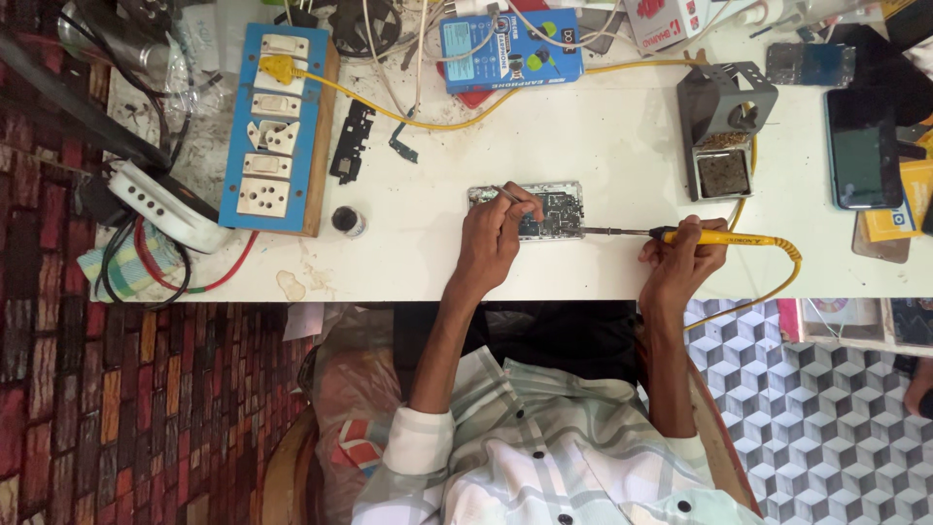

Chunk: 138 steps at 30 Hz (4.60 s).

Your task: The person uses a soldering iron and tweezers to work on a small circuit board placed on a workbench. They repeatedly apply heat to specific points on the board while holding it steady with tweezers.

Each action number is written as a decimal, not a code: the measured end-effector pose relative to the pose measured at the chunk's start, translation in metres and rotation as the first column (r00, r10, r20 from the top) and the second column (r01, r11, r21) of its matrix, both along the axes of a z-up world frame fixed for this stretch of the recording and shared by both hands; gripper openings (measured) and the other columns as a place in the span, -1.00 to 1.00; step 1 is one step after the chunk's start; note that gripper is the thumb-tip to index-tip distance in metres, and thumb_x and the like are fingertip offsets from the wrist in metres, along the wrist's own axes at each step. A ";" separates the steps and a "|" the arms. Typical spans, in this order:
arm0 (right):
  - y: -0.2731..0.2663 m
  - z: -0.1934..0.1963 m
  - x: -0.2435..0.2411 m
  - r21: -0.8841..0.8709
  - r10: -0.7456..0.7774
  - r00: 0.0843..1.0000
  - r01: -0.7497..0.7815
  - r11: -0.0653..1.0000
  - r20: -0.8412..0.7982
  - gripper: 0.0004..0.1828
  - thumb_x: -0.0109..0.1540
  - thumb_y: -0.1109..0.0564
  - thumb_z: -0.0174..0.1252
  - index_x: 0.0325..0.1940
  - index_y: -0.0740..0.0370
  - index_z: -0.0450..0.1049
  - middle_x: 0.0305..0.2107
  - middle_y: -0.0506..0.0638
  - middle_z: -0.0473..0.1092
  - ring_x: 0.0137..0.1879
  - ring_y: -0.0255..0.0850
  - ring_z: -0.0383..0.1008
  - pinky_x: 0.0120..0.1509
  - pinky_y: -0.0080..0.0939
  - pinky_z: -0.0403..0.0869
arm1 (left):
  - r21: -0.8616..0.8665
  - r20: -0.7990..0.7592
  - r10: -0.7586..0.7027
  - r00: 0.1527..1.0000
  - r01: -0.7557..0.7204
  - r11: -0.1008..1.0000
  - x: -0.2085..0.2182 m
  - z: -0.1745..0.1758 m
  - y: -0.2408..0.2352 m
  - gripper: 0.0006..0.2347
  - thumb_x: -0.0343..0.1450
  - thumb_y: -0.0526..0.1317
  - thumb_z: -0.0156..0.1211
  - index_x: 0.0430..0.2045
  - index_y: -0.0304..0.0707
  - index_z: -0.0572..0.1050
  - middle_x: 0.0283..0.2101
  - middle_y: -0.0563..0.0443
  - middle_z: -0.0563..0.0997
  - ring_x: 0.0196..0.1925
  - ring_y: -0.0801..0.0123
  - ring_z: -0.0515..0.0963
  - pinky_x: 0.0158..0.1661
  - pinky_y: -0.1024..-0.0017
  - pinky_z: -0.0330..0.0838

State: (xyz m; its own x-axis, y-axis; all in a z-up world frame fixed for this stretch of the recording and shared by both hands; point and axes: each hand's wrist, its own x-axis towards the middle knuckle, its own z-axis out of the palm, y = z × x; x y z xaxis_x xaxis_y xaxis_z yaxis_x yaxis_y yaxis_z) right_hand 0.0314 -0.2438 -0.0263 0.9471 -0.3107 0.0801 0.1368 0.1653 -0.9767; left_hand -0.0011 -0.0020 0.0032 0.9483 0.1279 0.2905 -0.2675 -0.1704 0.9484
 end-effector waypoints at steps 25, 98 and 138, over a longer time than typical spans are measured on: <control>-0.002 -0.006 0.001 0.043 -0.010 1.000 0.010 0.999 0.002 -0.74 0.51 0.07 -0.01 -0.15 0.18 0.09 -0.50 -0.08 0.16 -0.54 -0.29 0.21 -0.43 -0.29 0.27 | 0.026 0.036 0.011 0.999 -0.012 1.000 0.000 -0.007 0.000 -0.90 0.55 -0.48 -0.09 -0.27 -0.36 0.40 -0.35 -0.02 0.64 -0.46 0.39 0.56 -0.40 0.43 0.38; 0.003 -0.005 0.001 0.013 0.018 0.998 -0.019 1.000 0.067 -0.77 0.54 0.05 -0.08 -0.04 0.24 0.12 -0.52 -0.02 0.18 -0.47 -0.26 0.27 -0.29 -0.21 0.43 | -0.005 0.074 -0.011 0.997 0.011 1.000 0.000 -0.002 -0.001 -0.93 0.54 -0.49 -0.12 -0.27 -0.44 0.35 -0.30 -0.12 0.63 -0.28 0.18 0.66 -0.20 0.35 0.52; 0.001 -0.012 -0.001 0.068 0.034 0.994 -0.041 0.997 0.103 -0.87 0.52 0.18 -0.09 -0.04 0.24 0.12 -0.49 -0.06 0.17 -0.51 -0.35 0.14 -0.34 -0.23 0.39 | -0.018 0.035 -0.048 0.998 0.049 0.999 0.004 -0.008 -0.001 -0.81 0.63 -0.26 -0.12 -0.23 -0.32 0.48 -0.30 0.06 0.68 -0.61 0.58 0.29 -0.50 0.48 0.23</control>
State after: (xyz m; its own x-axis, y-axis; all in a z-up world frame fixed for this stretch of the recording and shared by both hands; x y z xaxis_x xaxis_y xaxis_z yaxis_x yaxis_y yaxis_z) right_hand 0.0308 -0.2424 -0.0384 0.9463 -0.2830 0.1561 0.2273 0.2392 -0.9440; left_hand 0.0027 -0.0034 -0.0050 0.9428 0.0877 0.3215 -0.3081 -0.1388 0.9412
